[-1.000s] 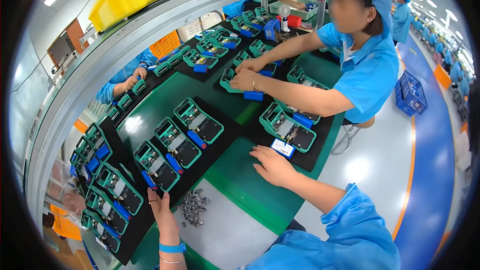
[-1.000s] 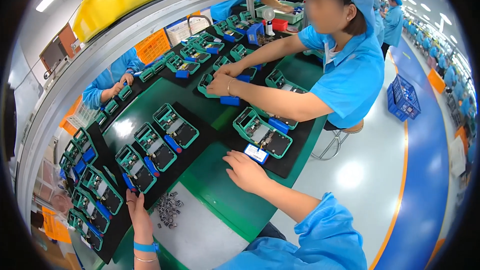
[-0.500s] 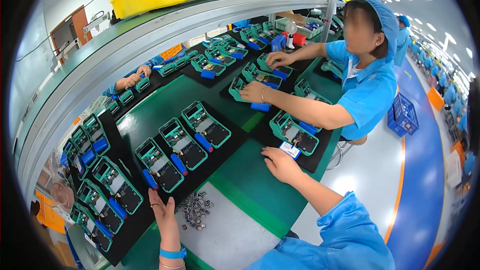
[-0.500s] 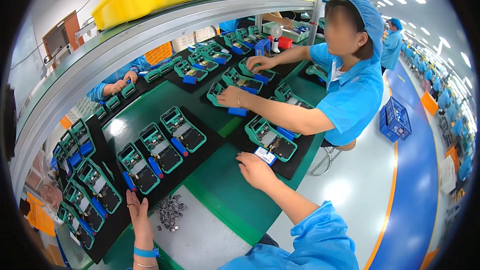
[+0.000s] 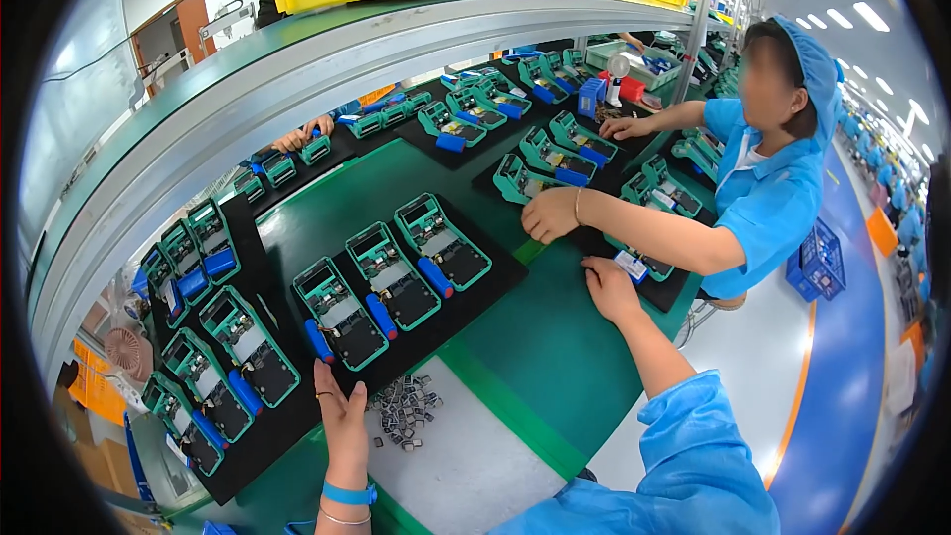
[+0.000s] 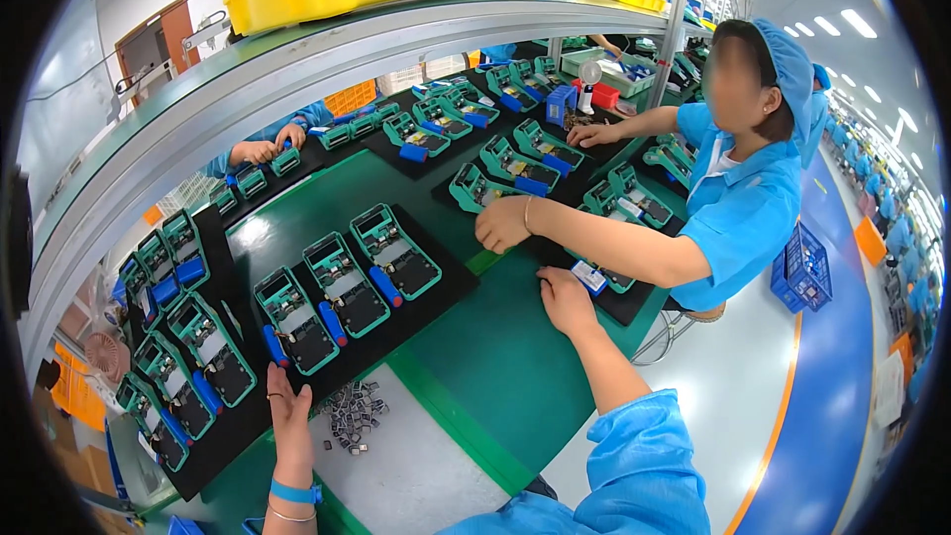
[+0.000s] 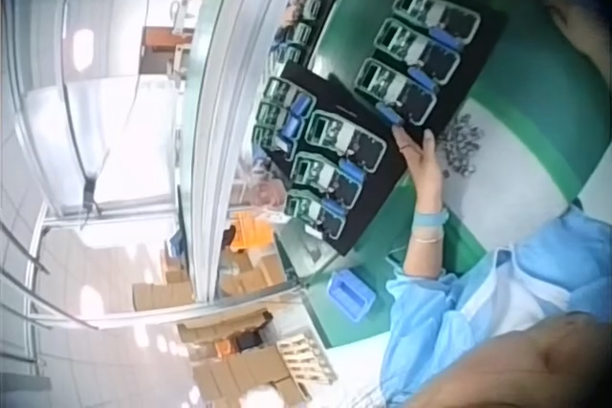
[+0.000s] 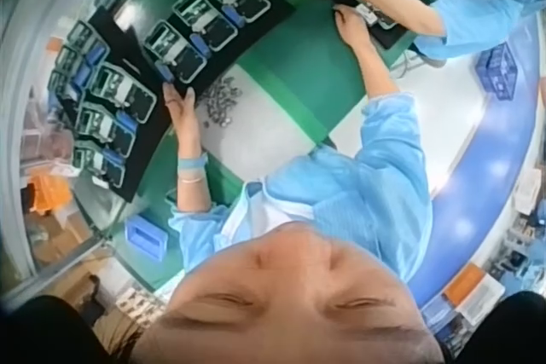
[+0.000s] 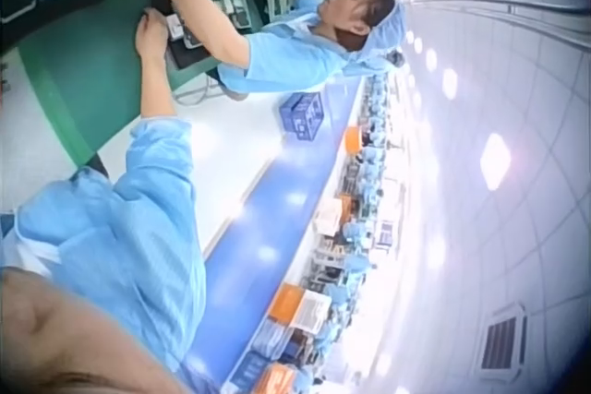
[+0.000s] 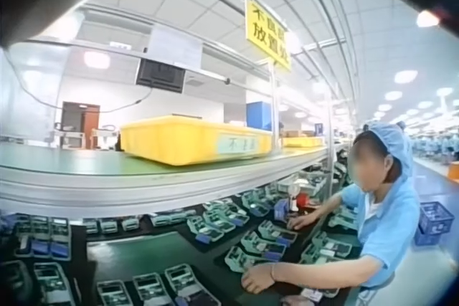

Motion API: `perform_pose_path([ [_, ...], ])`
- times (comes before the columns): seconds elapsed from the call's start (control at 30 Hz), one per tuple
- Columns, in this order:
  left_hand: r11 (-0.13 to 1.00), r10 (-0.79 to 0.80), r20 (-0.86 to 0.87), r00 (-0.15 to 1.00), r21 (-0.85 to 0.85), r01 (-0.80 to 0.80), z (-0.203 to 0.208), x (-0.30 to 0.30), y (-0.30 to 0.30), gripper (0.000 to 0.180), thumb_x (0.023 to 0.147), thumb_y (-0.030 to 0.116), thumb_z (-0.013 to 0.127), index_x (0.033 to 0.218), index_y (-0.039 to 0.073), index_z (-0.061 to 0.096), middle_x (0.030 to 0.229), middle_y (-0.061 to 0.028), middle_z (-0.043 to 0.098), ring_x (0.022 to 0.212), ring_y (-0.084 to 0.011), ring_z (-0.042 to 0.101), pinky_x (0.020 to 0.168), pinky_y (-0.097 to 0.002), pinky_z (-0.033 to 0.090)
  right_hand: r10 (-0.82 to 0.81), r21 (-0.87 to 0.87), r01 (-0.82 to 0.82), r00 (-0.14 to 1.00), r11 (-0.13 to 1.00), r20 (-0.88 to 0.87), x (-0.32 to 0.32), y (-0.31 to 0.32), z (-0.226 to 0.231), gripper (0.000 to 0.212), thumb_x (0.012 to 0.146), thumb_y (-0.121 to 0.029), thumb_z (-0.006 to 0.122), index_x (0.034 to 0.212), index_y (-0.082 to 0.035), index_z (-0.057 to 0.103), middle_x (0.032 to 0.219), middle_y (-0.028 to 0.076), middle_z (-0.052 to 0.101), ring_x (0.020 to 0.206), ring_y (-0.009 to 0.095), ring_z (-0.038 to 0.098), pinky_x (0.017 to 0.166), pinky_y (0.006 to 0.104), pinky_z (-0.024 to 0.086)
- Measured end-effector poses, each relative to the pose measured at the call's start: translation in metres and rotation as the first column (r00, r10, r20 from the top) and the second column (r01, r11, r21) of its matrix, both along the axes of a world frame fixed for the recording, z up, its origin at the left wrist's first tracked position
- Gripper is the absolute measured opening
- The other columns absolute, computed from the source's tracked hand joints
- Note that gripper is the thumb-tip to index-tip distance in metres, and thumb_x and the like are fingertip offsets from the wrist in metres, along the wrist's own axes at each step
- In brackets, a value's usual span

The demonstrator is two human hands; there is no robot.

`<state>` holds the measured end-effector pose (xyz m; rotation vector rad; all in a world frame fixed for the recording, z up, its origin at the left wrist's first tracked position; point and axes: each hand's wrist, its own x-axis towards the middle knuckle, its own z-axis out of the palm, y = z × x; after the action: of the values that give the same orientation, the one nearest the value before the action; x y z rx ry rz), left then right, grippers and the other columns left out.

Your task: The person places small metal components and batteries by hand into electronic device housings on a factory assembly line.

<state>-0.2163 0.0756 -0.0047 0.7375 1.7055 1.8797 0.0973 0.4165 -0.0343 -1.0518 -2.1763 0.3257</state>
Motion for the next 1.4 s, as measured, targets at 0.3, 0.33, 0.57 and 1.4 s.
perform_pose_path([
  [0.3,0.991,0.112,0.194,0.975,0.057,-0.125,0.007,-0.009,0.006,0.073,0.096,0.015,0.059,0.156,0.004,0.021,0.160,-0.0138,0.027,0.150,-0.0232,0.019,0.120,-0.0369,0.011,-0.043,-0.143,0.020,0.986,0.989,-0.161,-0.053,-0.029,0.004,0.024,0.090,-0.015,0.061,0.109,-0.002,0.068,0.112,0.020,0.067,0.107,0.037,0.062,0.094,0.0424,0.050],
  [0.33,0.991,0.105,0.191,0.976,0.060,-0.118,0.012,-0.011,0.008,0.073,0.096,0.015,0.059,0.156,0.004,0.021,0.160,-0.0138,0.027,0.150,-0.0232,0.019,0.120,-0.0369,0.011,-0.030,-0.257,-0.040,0.964,0.966,-0.266,-0.066,-0.035,0.007,0.029,0.093,-0.020,0.061,0.115,-0.002,0.066,0.115,0.020,0.067,0.105,0.038,0.064,0.092,0.0415,0.052],
  [0.57,0.988,0.126,0.357,0.925,0.040,-0.149,0.018,-0.031,0.019,0.077,0.091,0.026,0.066,0.154,0.006,0.027,0.142,-0.0077,0.048,0.131,-0.0201,0.042,0.113,-0.0400,0.021,-0.043,-0.333,-0.097,0.920,0.938,-0.390,-0.125,-0.044,0.004,0.026,0.092,-0.018,0.065,0.113,-0.002,0.066,0.110,0.021,0.062,0.101,0.037,0.063,0.089,0.0405,0.052],
  [1.4,0.955,-0.190,0.412,0.891,-0.132,0.265,0.005,-0.103,0.016,0.069,0.095,0.023,0.058,0.153,0.003,0.028,0.147,-0.0064,0.044,0.116,-0.0118,0.047,0.079,-0.0266,0.037,-0.322,-0.594,0.092,0.900,0.799,-0.294,-0.124,-0.086,-0.007,0.040,0.092,-0.014,0.062,0.130,0.000,0.059,0.118,0.015,0.054,0.076,0.020,0.063,0.061,0.0297,0.056],
])
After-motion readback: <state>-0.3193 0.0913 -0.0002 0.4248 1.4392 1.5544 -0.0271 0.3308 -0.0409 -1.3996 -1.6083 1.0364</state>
